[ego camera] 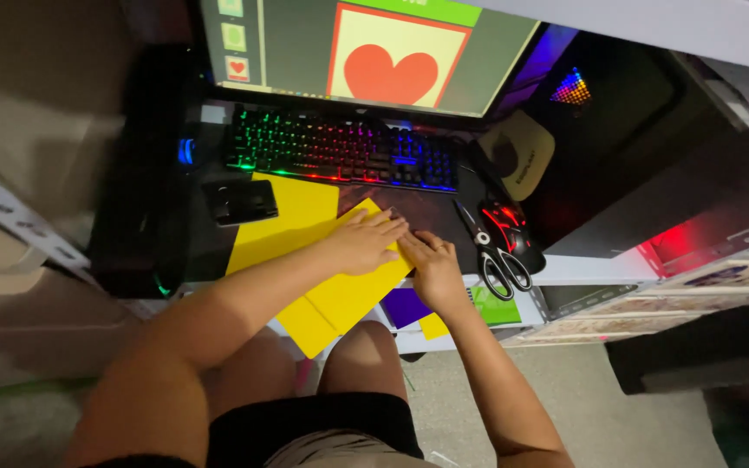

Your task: The person is organizing printed fruit cards and cutting yellow paper with scissors at a desk.

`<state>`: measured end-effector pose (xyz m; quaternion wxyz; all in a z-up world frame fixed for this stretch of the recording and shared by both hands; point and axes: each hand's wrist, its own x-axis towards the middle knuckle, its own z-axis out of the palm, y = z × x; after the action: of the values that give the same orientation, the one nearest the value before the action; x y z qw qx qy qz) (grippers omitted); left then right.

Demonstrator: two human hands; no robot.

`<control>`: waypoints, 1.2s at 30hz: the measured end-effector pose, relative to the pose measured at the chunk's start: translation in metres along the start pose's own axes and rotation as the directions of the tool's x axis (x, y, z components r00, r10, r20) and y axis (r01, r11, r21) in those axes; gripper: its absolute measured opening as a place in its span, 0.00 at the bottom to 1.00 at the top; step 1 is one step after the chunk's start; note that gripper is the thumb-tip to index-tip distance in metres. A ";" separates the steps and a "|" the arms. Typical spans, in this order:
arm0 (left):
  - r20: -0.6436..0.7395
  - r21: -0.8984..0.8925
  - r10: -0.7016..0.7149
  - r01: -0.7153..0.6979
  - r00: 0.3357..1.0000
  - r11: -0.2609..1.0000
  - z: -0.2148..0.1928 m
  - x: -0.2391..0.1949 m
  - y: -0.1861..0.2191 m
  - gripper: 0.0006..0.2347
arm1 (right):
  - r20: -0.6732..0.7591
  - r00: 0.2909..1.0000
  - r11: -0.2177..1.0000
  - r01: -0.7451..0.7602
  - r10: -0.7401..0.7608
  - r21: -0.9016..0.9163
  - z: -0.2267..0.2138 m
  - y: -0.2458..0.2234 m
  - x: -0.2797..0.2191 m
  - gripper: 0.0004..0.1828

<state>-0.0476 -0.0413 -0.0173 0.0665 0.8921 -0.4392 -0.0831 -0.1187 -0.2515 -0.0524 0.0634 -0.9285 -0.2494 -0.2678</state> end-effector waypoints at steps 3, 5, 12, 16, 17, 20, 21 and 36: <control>0.025 -0.028 -0.070 0.071 0.997 0.997 -0.011 -0.010 -0.006 0.33 | 0.017 1.000 1.000 -0.010 0.009 0.020 0.005 0.002 -0.003 0.31; 0.005 -0.053 -0.109 0.109 0.994 0.993 -0.010 -0.014 -0.015 0.35 | 0.025 1.000 1.000 -0.013 0.012 0.021 0.006 0.005 -0.007 0.31; -0.114 -0.066 -0.170 0.164 0.979 0.984 -0.008 -0.023 -0.018 0.39 | -0.129 0.983 0.985 -0.110 0.128 0.136 0.001 0.007 -0.044 0.26; -0.104 -0.097 -0.180 0.170 0.978 0.981 -0.012 -0.017 -0.020 0.42 | -0.171 0.957 0.938 -0.175 0.233 0.300 -0.020 -0.014 -0.058 0.26; -0.085 -0.173 -0.236 0.219 0.968 0.960 -0.020 -0.017 -0.016 0.43 | -0.213 0.935 0.908 -0.189 0.282 0.373 -0.023 -0.022 -0.061 0.26; -0.067 -0.269 -0.313 0.285 0.948 0.920 -0.055 -0.019 -0.001 0.43 | -0.182 0.821 0.718 -0.337 0.541 0.609 -0.005 -0.051 -0.074 0.14; -0.057 -0.307 -0.340 0.308 0.939 0.900 -0.062 -0.023 0.006 0.43 | -0.051 0.703 0.502 -0.452 0.709 0.737 0.006 -0.065 -0.084 0.02; 0.122 -0.141 -0.281 0.296 0.952 0.945 -0.071 -0.042 0.051 0.46 | 0.636 0.586 -0.555 -0.345 0.503 0.757 0.016 -0.139 -0.032 0.09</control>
<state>-0.0974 -0.0356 0.0659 0.1016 0.9334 -0.2987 -0.1709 -0.2038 -0.1408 -0.0847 0.8668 -0.4859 0.1032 0.0436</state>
